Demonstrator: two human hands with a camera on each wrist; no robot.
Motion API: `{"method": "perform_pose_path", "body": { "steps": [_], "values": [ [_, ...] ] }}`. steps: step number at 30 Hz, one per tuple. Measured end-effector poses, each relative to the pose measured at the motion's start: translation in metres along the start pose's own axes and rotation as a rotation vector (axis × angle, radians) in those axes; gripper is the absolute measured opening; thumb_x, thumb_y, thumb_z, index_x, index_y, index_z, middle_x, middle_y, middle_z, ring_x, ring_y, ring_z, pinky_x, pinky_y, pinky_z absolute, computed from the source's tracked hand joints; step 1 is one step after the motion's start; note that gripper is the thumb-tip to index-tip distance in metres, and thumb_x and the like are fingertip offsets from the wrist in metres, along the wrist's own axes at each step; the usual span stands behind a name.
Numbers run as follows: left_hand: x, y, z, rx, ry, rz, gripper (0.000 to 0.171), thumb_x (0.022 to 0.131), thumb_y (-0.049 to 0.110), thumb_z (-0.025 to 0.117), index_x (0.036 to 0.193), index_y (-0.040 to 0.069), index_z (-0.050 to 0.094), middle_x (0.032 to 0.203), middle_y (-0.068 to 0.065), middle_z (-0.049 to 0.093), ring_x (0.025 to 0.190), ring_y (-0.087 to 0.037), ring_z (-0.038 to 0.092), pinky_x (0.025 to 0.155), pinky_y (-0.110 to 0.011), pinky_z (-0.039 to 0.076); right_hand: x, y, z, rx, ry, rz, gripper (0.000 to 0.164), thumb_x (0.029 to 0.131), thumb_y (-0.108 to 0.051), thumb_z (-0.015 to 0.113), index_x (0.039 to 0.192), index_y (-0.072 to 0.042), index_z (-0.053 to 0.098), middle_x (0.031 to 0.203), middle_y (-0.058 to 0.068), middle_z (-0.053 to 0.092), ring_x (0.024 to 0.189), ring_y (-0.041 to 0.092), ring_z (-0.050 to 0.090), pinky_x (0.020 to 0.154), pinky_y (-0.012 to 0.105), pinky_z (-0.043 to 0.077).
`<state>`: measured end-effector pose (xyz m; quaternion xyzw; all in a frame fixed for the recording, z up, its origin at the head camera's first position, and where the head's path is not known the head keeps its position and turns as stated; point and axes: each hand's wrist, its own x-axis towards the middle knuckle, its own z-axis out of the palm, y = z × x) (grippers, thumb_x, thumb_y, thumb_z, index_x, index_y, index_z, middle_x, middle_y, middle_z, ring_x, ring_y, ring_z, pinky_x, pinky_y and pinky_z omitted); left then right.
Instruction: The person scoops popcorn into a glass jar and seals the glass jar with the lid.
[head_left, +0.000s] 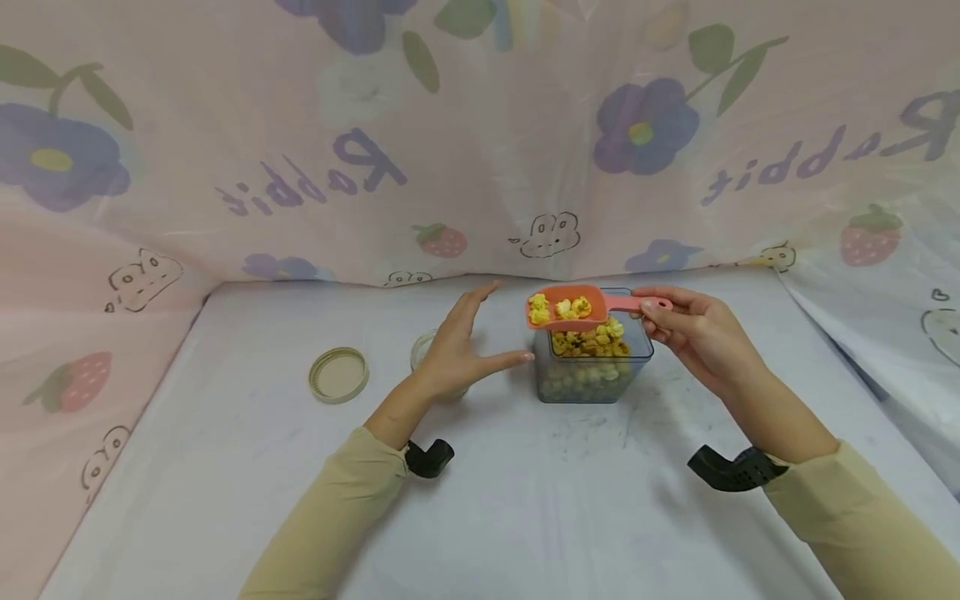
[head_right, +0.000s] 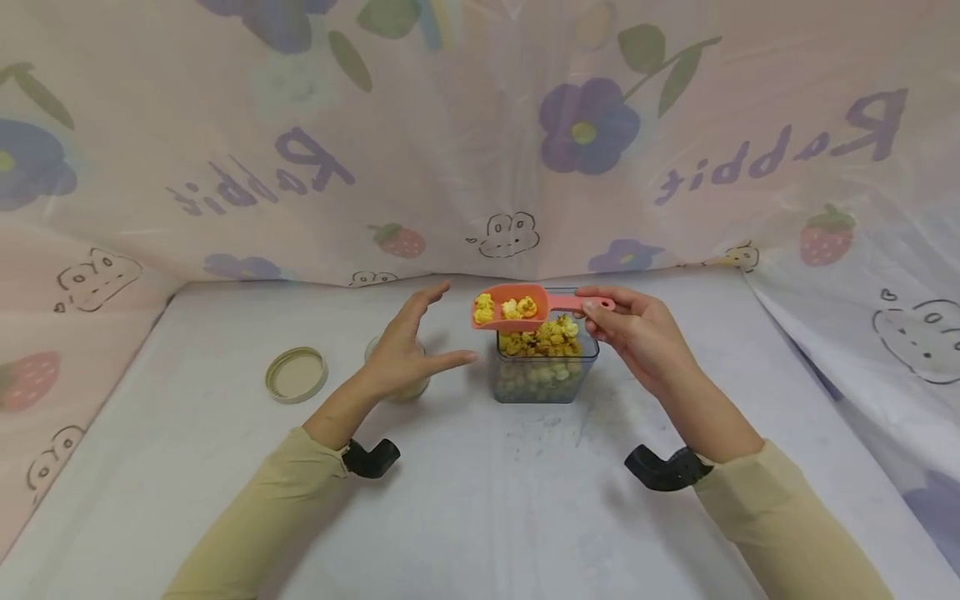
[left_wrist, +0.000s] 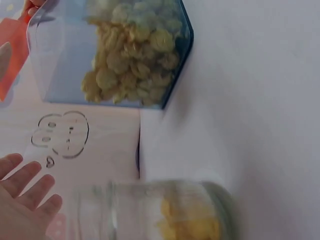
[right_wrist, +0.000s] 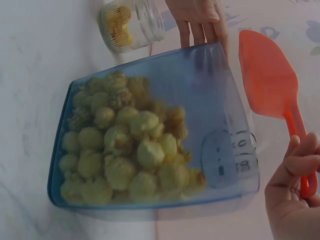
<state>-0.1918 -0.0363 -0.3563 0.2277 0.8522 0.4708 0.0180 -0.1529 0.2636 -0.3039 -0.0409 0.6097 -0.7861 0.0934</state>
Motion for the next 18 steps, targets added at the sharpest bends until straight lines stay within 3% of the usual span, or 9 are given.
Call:
{"method": "perform_pose_path", "body": {
  "steps": [6, 18],
  "values": [
    [-0.004, -0.011, -0.011, 0.024, 0.059, 0.019, 0.092, 0.073, 0.039, 0.083, 0.148, 0.021, 0.033, 0.150, -0.002, 0.036, 0.139, -0.022, 0.034, 0.112, -0.051, 0.031, 0.006, -0.001, 0.012, 0.012, -0.015, -0.011, 0.018, 0.094, -0.001, 0.057, 0.107, -0.008, 0.068, 0.092, 0.003, 0.067, 0.073, 0.010, 0.059, 0.068, 0.018, 0.052],
    [-0.019, -0.029, -0.029, 0.006, 0.108, -0.019, 0.092, 0.072, 0.040, 0.083, 0.148, 0.024, 0.034, 0.150, 0.001, 0.035, 0.139, -0.023, 0.033, 0.112, -0.054, 0.029, 0.019, 0.002, 0.038, -0.055, -0.030, 0.001, 0.016, 0.094, -0.006, 0.059, 0.105, -0.012, 0.070, 0.090, 0.001, 0.068, 0.073, 0.009, 0.058, 0.069, 0.019, 0.052]
  ]
}}
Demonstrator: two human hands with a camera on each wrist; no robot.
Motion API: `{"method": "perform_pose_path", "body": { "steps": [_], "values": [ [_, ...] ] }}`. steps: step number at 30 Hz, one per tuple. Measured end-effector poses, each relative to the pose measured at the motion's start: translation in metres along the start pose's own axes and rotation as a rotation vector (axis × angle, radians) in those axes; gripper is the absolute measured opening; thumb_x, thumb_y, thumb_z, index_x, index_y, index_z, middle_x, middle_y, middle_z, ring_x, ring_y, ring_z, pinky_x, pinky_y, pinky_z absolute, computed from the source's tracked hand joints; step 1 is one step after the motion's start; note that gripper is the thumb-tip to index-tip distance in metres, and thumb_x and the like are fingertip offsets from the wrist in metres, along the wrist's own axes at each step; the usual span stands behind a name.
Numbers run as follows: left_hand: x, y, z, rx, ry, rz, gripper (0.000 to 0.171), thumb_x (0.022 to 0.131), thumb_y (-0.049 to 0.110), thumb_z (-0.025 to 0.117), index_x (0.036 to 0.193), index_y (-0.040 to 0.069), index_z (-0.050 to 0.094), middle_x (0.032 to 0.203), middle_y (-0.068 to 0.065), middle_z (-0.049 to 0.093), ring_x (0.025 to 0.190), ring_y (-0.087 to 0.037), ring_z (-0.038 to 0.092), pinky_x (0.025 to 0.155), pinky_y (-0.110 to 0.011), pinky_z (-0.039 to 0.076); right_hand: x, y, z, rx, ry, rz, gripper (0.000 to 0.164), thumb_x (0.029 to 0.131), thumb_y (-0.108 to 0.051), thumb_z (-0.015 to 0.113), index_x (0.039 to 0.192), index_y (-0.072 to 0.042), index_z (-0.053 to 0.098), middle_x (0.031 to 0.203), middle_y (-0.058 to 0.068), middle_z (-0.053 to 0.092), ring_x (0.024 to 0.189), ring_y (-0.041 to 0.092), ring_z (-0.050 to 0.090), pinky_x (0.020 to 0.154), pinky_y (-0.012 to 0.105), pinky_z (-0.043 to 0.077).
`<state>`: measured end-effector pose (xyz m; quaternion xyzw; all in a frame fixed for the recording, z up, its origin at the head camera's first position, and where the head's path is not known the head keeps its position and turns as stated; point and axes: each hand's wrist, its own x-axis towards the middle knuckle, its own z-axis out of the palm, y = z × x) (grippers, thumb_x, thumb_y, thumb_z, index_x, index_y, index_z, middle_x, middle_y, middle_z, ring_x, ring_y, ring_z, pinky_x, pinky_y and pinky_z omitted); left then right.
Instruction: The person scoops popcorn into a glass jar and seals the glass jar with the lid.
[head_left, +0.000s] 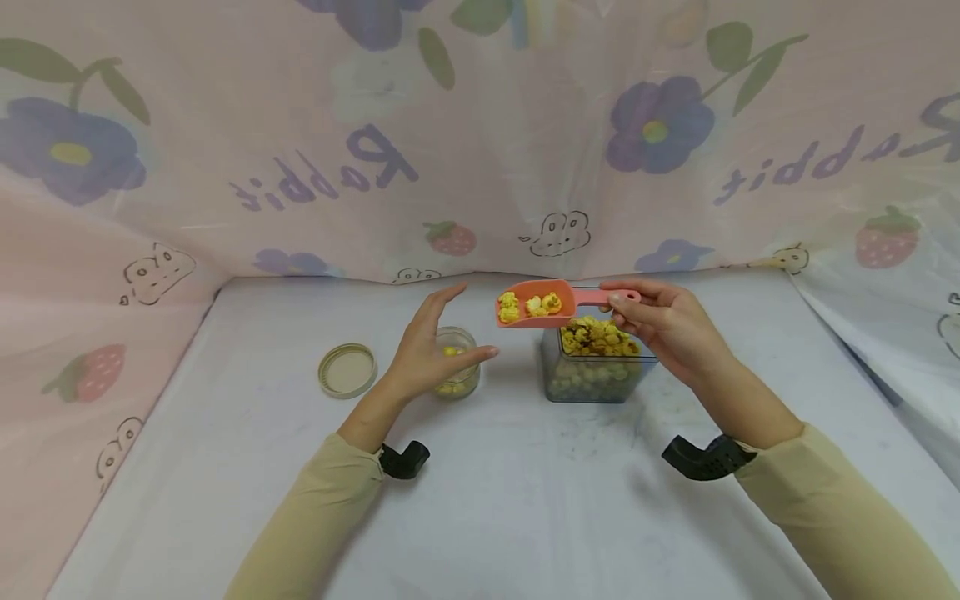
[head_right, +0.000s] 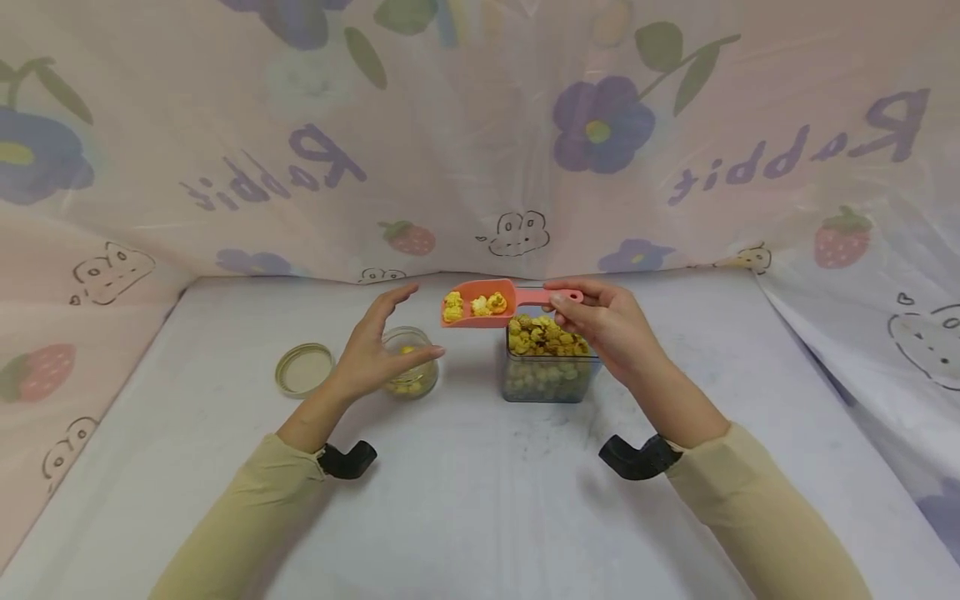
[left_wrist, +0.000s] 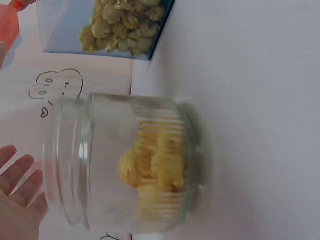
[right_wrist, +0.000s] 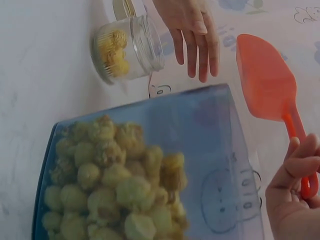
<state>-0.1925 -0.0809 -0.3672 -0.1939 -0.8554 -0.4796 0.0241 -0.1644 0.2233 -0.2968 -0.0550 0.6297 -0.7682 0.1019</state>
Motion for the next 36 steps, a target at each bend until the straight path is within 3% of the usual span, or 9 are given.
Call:
{"method": "perform_pose_path", "body": {
  "steps": [17, 27, 36],
  "values": [
    [-0.014, -0.020, -0.011, 0.016, 0.012, 0.011, 0.088, 0.073, 0.032, 0.083, 0.146, 0.019, 0.036, 0.149, -0.002, 0.037, 0.140, -0.024, 0.033, 0.113, -0.053, 0.029, 0.018, 0.004, 0.022, -0.107, 0.025, 0.085, 0.012, 0.092, -0.010, 0.064, 0.102, -0.015, 0.068, 0.093, -0.001, 0.062, 0.074, 0.010, 0.058, 0.070, 0.016, 0.053],
    [-0.021, -0.030, -0.015, 0.012, -0.024, -0.011, 0.085, 0.075, 0.030, 0.083, 0.145, 0.017, 0.037, 0.149, -0.004, 0.038, 0.139, -0.027, 0.033, 0.112, -0.055, 0.029, 0.030, 0.008, 0.034, -0.253, 0.037, 0.141, 0.040, 0.094, -0.015, 0.062, 0.127, 0.006, 0.052, 0.087, -0.001, 0.056, 0.072, 0.012, 0.051, 0.066, 0.017, 0.049],
    [-0.028, -0.042, -0.018, -0.007, -0.061, -0.035, 0.089, 0.072, 0.025, 0.085, 0.145, 0.009, 0.038, 0.145, -0.014, 0.042, 0.135, -0.029, 0.038, 0.111, -0.049, 0.033, 0.036, 0.011, 0.043, -0.387, 0.043, 0.183, 0.041, 0.094, -0.020, 0.062, 0.128, 0.001, 0.055, 0.084, -0.005, 0.061, 0.072, 0.011, 0.047, 0.064, 0.019, 0.044]
  ]
}}
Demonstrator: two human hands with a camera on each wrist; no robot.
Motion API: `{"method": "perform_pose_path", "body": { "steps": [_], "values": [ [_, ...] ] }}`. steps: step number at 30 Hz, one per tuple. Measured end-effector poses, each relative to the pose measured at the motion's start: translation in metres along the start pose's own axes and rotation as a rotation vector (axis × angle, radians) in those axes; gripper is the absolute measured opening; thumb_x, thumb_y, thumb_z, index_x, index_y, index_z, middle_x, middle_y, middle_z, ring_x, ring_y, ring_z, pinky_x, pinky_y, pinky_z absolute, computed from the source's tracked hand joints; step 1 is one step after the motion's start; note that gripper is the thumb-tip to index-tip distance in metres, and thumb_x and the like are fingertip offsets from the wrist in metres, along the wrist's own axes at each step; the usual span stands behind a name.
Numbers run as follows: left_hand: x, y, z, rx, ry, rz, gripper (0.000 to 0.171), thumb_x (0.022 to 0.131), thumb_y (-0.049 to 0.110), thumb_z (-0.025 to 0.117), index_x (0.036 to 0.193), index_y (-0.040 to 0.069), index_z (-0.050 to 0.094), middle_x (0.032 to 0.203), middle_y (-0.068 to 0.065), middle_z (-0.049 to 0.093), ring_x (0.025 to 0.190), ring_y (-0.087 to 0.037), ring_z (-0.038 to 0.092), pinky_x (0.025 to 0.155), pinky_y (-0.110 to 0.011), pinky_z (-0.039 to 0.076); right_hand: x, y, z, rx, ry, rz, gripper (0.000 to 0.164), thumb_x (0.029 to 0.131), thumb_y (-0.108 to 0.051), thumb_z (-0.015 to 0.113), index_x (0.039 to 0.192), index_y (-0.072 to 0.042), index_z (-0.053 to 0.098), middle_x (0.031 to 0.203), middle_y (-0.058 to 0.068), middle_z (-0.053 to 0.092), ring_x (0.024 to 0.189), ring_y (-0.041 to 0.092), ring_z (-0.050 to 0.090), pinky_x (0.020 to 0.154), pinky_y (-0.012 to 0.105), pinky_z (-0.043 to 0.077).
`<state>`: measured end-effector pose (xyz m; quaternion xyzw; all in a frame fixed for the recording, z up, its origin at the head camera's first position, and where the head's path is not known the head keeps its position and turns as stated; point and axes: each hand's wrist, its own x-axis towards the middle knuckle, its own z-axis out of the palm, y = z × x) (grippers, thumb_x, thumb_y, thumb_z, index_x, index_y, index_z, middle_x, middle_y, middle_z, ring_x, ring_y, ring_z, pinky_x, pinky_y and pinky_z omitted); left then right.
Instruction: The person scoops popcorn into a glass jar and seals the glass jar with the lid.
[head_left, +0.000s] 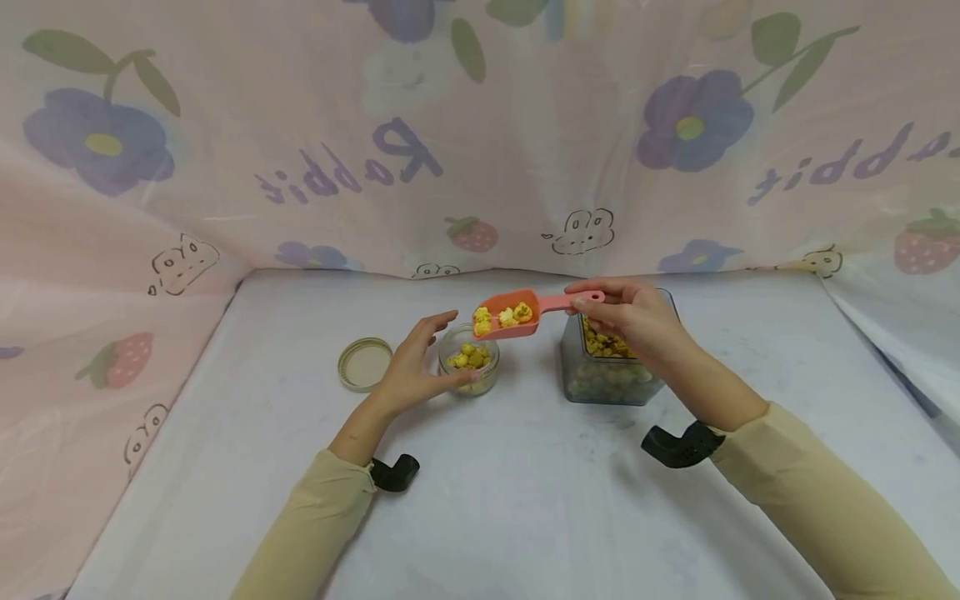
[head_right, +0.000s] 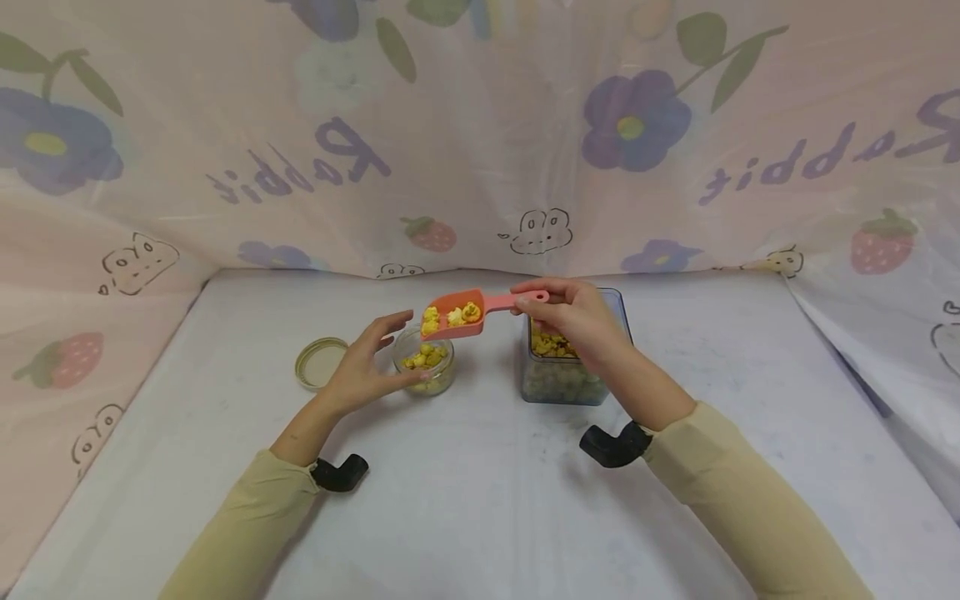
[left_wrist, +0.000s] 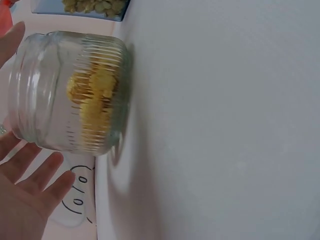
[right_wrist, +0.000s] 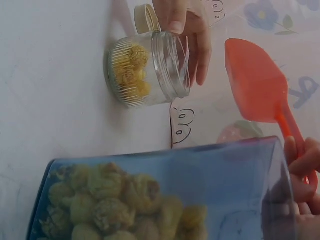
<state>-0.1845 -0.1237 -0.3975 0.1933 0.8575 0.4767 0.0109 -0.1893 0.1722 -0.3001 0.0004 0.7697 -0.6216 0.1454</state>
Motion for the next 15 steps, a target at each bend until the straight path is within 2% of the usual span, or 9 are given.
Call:
{"method": "perform_pose_path", "body": {
  "steps": [4, 9, 15],
  "values": [
    [-0.0011, -0.0043, 0.0012, -0.012, -0.016, -0.012, 0.090, 0.072, 0.025, 0.085, 0.145, 0.006, 0.037, 0.145, -0.015, 0.044, 0.135, -0.029, 0.039, 0.111, -0.048, 0.034, 0.0017, -0.0006, 0.0027, -0.052, 0.005, 0.011, 0.041, 0.093, -0.025, 0.063, 0.127, -0.002, 0.058, 0.082, -0.002, 0.058, 0.071, 0.013, 0.043, 0.061, 0.022, 0.038],
    [-0.0010, -0.0078, 0.0030, -0.029, -0.026, -0.029, 0.089, 0.072, 0.024, 0.085, 0.145, 0.005, 0.037, 0.145, -0.011, 0.045, 0.135, -0.028, 0.040, 0.110, -0.047, 0.037, 0.0045, 0.0002, 0.0061, -0.074, 0.011, 0.015, 0.040, 0.093, -0.025, 0.063, 0.126, -0.002, 0.058, 0.079, -0.006, 0.060, 0.068, 0.013, 0.040, 0.059, 0.023, 0.035],
    [-0.0009, -0.0098, 0.0044, -0.067, -0.027, -0.025, 0.084, 0.072, 0.021, 0.085, 0.142, 0.003, 0.041, 0.143, -0.012, 0.047, 0.134, -0.029, 0.042, 0.108, -0.047, 0.040, 0.0079, 0.0040, 0.0082, -0.090, 0.010, -0.020, 0.038, 0.093, -0.023, 0.064, 0.123, -0.001, 0.060, 0.078, -0.009, 0.064, 0.062, 0.012, 0.038, 0.054, 0.023, 0.033]
  ]
}}
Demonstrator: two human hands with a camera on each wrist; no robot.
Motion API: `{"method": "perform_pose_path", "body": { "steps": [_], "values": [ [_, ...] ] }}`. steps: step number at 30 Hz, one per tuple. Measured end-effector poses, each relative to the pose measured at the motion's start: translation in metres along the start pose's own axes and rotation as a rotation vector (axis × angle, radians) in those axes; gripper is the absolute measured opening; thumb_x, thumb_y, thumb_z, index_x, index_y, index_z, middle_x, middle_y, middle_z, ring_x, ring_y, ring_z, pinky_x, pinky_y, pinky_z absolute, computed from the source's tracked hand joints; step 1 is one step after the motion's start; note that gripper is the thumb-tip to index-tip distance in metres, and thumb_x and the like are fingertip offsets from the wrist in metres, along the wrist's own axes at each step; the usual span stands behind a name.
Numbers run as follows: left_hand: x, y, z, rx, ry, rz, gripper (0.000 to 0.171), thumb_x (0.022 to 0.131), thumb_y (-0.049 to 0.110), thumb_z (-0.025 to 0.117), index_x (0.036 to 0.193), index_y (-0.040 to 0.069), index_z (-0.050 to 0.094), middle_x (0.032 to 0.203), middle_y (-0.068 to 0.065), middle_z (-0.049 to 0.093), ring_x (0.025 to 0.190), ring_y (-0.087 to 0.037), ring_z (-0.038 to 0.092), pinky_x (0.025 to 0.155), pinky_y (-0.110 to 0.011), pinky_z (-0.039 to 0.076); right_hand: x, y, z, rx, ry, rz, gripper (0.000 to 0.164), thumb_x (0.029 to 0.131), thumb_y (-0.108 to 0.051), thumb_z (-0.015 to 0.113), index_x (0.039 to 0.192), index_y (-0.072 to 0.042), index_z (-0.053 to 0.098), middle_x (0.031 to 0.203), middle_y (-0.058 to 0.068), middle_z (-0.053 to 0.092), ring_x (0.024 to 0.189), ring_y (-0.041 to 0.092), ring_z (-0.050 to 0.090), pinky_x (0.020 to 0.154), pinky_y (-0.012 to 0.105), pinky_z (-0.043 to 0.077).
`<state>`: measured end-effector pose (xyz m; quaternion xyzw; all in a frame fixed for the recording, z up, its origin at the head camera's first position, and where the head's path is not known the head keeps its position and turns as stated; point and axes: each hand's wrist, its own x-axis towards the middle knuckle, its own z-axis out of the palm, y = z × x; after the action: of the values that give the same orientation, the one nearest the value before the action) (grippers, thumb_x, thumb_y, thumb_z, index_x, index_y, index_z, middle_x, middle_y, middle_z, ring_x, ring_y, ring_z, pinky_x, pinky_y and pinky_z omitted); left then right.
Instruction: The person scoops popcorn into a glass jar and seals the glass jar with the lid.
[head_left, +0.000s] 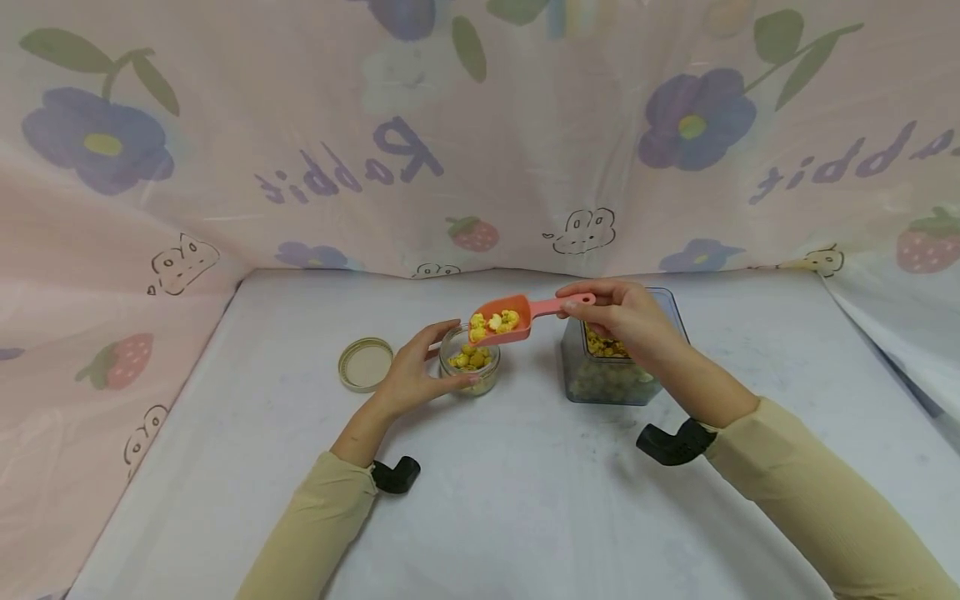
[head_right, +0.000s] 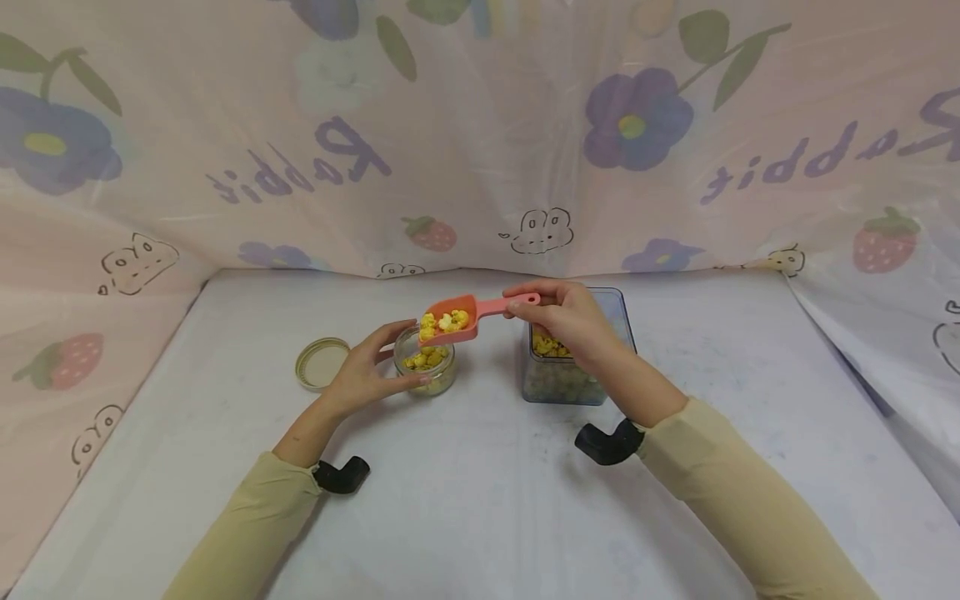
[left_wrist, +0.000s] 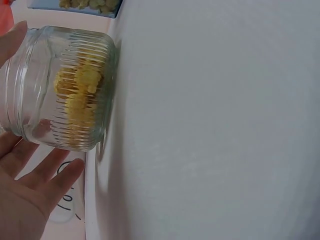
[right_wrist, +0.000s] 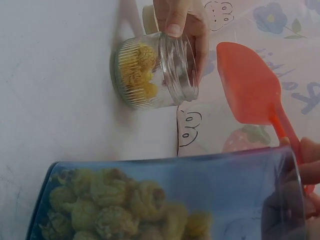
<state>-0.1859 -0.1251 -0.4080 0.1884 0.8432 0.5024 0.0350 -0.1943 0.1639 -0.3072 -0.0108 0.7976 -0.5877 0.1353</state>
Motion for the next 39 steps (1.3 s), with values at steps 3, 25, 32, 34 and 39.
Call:
{"method": "perform_pose_path", "body": {
  "steps": [3, 25, 32, 34, 39],
  "values": [
    [0.0001, -0.0003, 0.0004, -0.025, -0.004, -0.007, 0.082, 0.072, 0.020, 0.085, 0.141, 0.004, 0.043, 0.142, -0.012, 0.048, 0.132, -0.029, 0.044, 0.107, -0.047, 0.041, 0.0001, 0.0005, 0.0008, -0.006, -0.004, -0.020, 0.037, 0.093, -0.023, 0.065, 0.122, 0.000, 0.061, 0.077, -0.009, 0.066, 0.060, 0.012, 0.037, 0.053, 0.025, 0.030],
    [0.0017, 0.0003, -0.0001, -0.072, -0.017, -0.078, 0.078, 0.073, 0.018, 0.085, 0.139, 0.010, 0.045, 0.142, -0.010, 0.048, 0.132, -0.031, 0.043, 0.107, -0.047, 0.041, 0.0023, -0.0022, 0.0030, -0.129, -0.012, -0.016, 0.037, 0.090, -0.026, 0.068, 0.120, -0.003, 0.064, 0.077, -0.012, 0.069, 0.060, 0.012, 0.038, 0.053, 0.026, 0.031],
    [0.0016, -0.0001, 0.0002, -0.090, -0.012, -0.081, 0.078, 0.072, 0.016, 0.085, 0.139, 0.008, 0.046, 0.142, -0.010, 0.048, 0.132, -0.032, 0.044, 0.107, -0.048, 0.041, 0.0021, -0.0022, 0.0031, -0.184, -0.023, -0.038, 0.034, 0.089, -0.025, 0.069, 0.117, -0.005, 0.067, 0.081, -0.008, 0.071, 0.069, 0.014, 0.044, 0.055, 0.025, 0.035],
    [0.0015, -0.0004, 0.0004, -0.090, -0.010, -0.081, 0.078, 0.072, 0.016, 0.085, 0.138, 0.009, 0.046, 0.142, -0.010, 0.048, 0.132, -0.032, 0.044, 0.106, -0.047, 0.041, 0.0019, -0.0020, 0.0031, -0.182, -0.028, -0.046, 0.034, 0.089, -0.024, 0.069, 0.117, -0.004, 0.066, 0.083, -0.005, 0.072, 0.069, 0.014, 0.045, 0.055, 0.025, 0.036],
    [0.0009, -0.0011, 0.0006, -0.084, -0.005, -0.084, 0.077, 0.071, 0.017, 0.085, 0.138, 0.010, 0.047, 0.141, -0.009, 0.049, 0.131, -0.031, 0.045, 0.106, -0.046, 0.042, 0.0012, -0.0025, 0.0027, -0.175, -0.036, -0.044, 0.035, 0.090, -0.022, 0.068, 0.119, -0.002, 0.065, 0.084, -0.003, 0.073, 0.065, 0.012, 0.043, 0.053, 0.025, 0.035]
  ]
}}
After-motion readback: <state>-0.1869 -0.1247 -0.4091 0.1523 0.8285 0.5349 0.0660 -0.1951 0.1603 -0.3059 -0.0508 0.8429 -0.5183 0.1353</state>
